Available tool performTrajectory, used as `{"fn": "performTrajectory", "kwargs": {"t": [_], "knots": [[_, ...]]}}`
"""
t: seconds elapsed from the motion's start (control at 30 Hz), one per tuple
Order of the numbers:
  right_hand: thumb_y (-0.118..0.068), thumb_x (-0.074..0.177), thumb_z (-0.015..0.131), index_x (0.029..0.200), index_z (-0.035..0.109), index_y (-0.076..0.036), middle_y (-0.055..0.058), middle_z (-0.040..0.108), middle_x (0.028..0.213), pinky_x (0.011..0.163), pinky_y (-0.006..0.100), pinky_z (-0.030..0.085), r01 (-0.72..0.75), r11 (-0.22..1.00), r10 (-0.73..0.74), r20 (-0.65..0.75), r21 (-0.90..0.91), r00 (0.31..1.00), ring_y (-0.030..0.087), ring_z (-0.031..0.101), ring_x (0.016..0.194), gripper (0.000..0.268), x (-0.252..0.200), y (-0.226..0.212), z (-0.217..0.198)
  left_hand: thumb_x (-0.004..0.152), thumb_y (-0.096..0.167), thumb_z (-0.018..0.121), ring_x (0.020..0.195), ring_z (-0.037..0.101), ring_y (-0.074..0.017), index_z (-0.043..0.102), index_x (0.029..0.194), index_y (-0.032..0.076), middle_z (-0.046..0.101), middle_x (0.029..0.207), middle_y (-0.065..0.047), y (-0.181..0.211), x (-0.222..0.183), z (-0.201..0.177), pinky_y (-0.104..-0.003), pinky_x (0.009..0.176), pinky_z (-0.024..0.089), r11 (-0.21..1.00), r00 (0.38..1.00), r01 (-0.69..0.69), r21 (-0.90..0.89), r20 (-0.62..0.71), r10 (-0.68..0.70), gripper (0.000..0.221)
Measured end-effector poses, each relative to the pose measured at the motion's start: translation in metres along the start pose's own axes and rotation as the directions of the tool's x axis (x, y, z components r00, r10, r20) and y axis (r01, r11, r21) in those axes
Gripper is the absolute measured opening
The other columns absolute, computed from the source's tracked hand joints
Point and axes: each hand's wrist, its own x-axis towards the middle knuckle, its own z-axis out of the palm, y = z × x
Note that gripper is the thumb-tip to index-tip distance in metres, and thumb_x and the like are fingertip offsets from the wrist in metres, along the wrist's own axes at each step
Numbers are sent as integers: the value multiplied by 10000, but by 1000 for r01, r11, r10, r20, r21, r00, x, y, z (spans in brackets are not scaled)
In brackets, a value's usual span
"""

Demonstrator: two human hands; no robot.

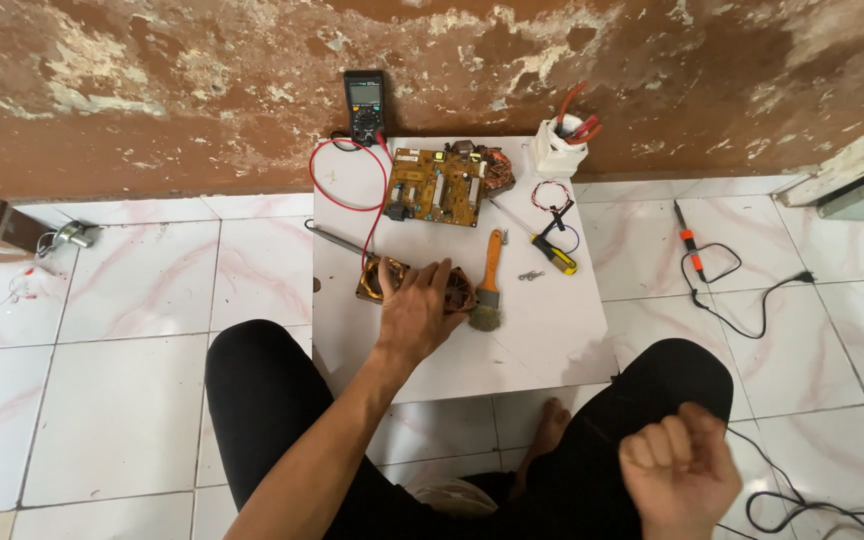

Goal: Inspecting and cleaning copper coil components from an electronic device using a brush and manual manipulation.

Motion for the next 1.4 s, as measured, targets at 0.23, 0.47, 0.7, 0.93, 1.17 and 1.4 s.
{"fn": "performTrajectory", "kwargs": {"t": [0.23, 0.47, 0.7, 0.93, 1.17, 1.4], "knots": [[-465, 1086, 508, 837, 726, -306, -127, 255, 536, 525, 192, 69, 250, 876, -211, 137, -413, 968, 39, 71, 487, 367, 92, -71, 52, 774, 294, 785, 991, 663, -188, 769, 930, 218, 707, 1132, 83, 2, 1, -28, -603, 1173, 211, 976, 982, -172, -134, -107, 159, 175], [-334, 1008, 613, 639, 644, -167, -35, 369, 502, 458, 241, 129, 378, 890, -396, -19, -254, 918, 88, 199, 423, 406, 226, -86, 76, 815, 325, 748, 1027, 654, -122, 777, 933, 249, 711, 1022, 141, 4, -1, -32, -655, 1154, 213, 974, 970, -217, -63, -130, 207, 143], [-322, 1056, 496, 707, 507, -138, -16, 339, 508, 421, 290, 194, 408, 888, -455, -281, -211, 845, 133, 242, 412, 394, 295, -56, 34, 812, 251, 777, 873, 630, -127, 803, 872, 207, 675, 866, 73, 1, 3, -29, -626, 1188, 225, 964, 956, -265, 6, -130, 264, 78], [-327, 1055, 406, 779, 501, -122, -10, 301, 554, 442, 292, 184, 479, 854, -519, -377, -202, 767, 139, 224, 470, 357, 293, -84, 10, 815, 228, 756, 942, 606, -134, 805, 803, 187, 671, 901, 77, -7, 9, -29, -627, 1261, 111, 969, 961, -245, -13, -136, 241, 65], [-331, 1005, 373, 797, 537, -134, -32, 273, 563, 479, 275, 167, 538, 789, -614, -385, -297, 689, 127, 222, 487, 330, 286, -129, -15, 828, 176, 726, 917, 591, -174, 800, 823, 163, 676, 896, 43, -8, 14, -30, -660, 1258, 103, 965, 956, -262, -3, -138, 259, 76], [-160, 869, 504, 763, 536, -94, 11, 338, 617, 543, 296, 236, 625, 703, -708, -419, -341, 568, 157, 261, 534, 129, 283, -188, -61, 839, 137, 706, 1024, 629, -195, 772, 763, 137, 710, 913, 33, -3, 13, -31, -704, 1228, 133, 964, 946, -265, 27, -187, 265, 101]]}}
